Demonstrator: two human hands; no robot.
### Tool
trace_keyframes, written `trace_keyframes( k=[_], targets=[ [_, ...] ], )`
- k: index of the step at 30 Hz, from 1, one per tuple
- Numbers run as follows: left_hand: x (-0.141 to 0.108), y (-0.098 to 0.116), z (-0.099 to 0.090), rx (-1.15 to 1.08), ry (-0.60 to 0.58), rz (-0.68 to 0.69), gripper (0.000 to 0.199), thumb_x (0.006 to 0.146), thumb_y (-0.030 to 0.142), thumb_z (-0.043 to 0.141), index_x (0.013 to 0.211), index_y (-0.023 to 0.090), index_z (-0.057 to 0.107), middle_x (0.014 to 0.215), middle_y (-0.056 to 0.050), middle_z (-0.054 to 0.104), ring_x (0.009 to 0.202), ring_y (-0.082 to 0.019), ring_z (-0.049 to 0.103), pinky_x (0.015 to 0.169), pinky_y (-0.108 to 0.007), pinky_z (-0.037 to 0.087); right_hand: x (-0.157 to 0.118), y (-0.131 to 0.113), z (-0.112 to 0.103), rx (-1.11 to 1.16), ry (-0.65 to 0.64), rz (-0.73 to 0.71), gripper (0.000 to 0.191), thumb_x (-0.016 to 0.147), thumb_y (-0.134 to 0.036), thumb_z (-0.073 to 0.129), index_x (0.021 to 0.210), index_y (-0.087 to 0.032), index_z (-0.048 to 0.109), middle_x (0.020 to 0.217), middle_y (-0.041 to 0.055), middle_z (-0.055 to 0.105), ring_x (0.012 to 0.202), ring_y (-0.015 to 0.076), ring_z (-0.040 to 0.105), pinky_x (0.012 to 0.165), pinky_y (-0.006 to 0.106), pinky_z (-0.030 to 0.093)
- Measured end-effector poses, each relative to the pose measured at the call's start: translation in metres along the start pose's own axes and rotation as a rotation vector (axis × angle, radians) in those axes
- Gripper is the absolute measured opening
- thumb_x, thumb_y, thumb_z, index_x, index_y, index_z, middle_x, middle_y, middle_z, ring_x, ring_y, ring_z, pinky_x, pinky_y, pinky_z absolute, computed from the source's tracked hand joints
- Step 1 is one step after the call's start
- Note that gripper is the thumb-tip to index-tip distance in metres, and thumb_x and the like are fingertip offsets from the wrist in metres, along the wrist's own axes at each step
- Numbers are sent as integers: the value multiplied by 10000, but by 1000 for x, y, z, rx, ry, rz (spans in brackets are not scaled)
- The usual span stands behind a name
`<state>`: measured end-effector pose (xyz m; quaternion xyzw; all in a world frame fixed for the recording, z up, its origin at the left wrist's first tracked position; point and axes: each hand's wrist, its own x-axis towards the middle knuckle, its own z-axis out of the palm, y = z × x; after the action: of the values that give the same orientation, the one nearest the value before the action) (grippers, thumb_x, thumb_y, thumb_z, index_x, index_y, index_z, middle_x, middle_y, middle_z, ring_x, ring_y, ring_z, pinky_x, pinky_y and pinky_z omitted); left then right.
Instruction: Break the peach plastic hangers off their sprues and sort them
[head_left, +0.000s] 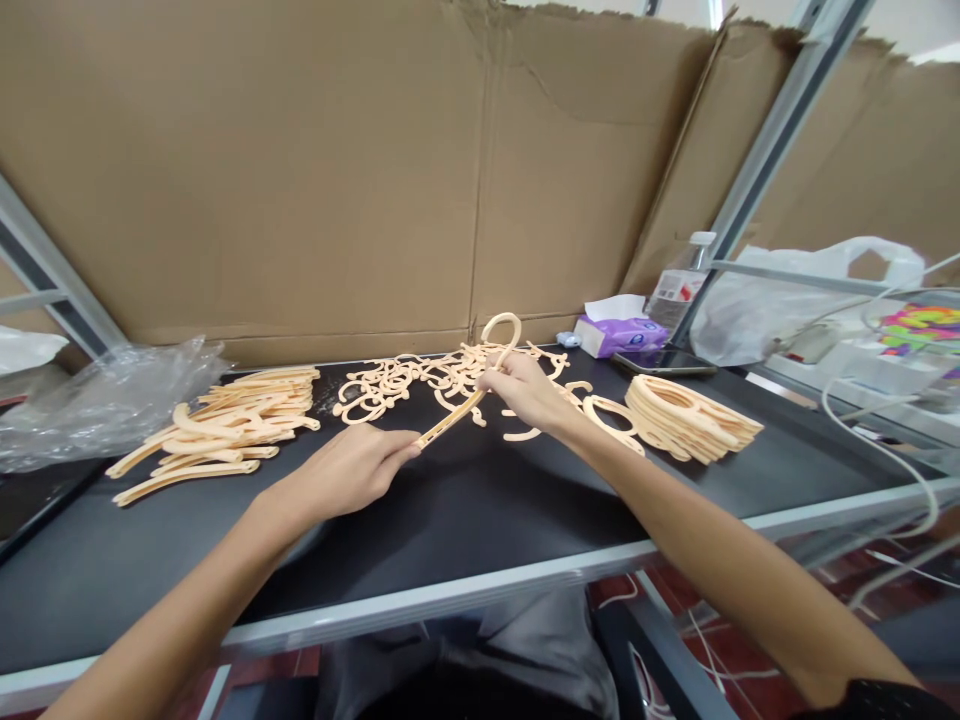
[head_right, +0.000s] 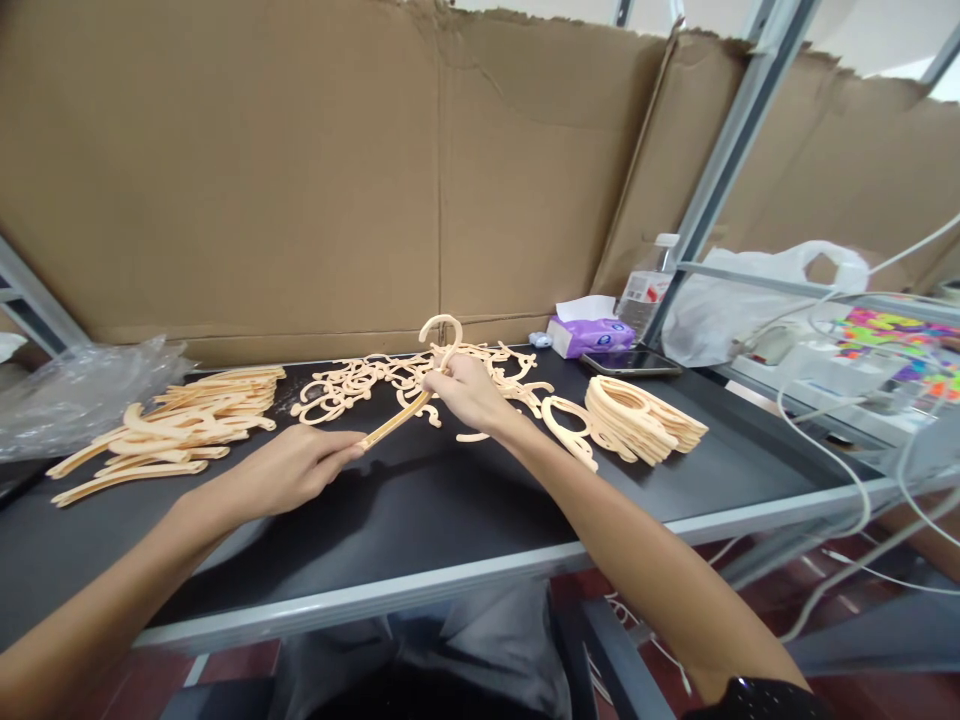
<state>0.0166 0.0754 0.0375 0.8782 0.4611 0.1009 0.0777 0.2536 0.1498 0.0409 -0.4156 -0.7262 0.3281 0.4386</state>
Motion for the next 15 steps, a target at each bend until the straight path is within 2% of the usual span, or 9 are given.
trace_keyframes(
  k=[5, 9, 12, 15],
  targets=[
    [-2, 1, 0, 139, 7, 15, 363, 1019, 325, 265, 955, 202, 600, 743, -36, 657, 635, -176, 609, 597, -257, 358, 3, 3, 0, -6, 30, -29, 177, 692, -289, 541, 574, -192, 453, 582, -37, 407, 578, 114, 380, 563, 278, 282],
    [-3, 2, 2, 275, 71, -7, 370, 1023, 323, 240, 1092, 212, 587, 853, -64, 714, 721, -215, 669, 622, -281, 387, 6, 7, 0, -39, 78, -52, 191, 701, -302, 532, 564, -189, 461, 580, -29, 420, 583, 119, 393, 563, 282, 281],
    [-2, 3, 5, 385, 159, -56, 327, 1004, 398, 325, 1065, 198, 576, 844, -74, 725, 692, -231, 672, 570, -281, 360, 7, 7, 1, -18, 105, -37, 214, 698, -301, 529, 545, -196, 422, 548, -36, 385, 551, 110, 364, 541, 284, 258],
    [0, 3, 9, 497, 233, -135, 380, 968, 514, 410, 1017, 181, 588, 788, -91, 726, 654, -248, 672, 522, -270, 307, 8, 7, 3, 13, 116, -17, 234, 701, -301, 531, 539, -202, 394, 526, -46, 350, 526, 102, 332, 527, 286, 240]
  ],
)
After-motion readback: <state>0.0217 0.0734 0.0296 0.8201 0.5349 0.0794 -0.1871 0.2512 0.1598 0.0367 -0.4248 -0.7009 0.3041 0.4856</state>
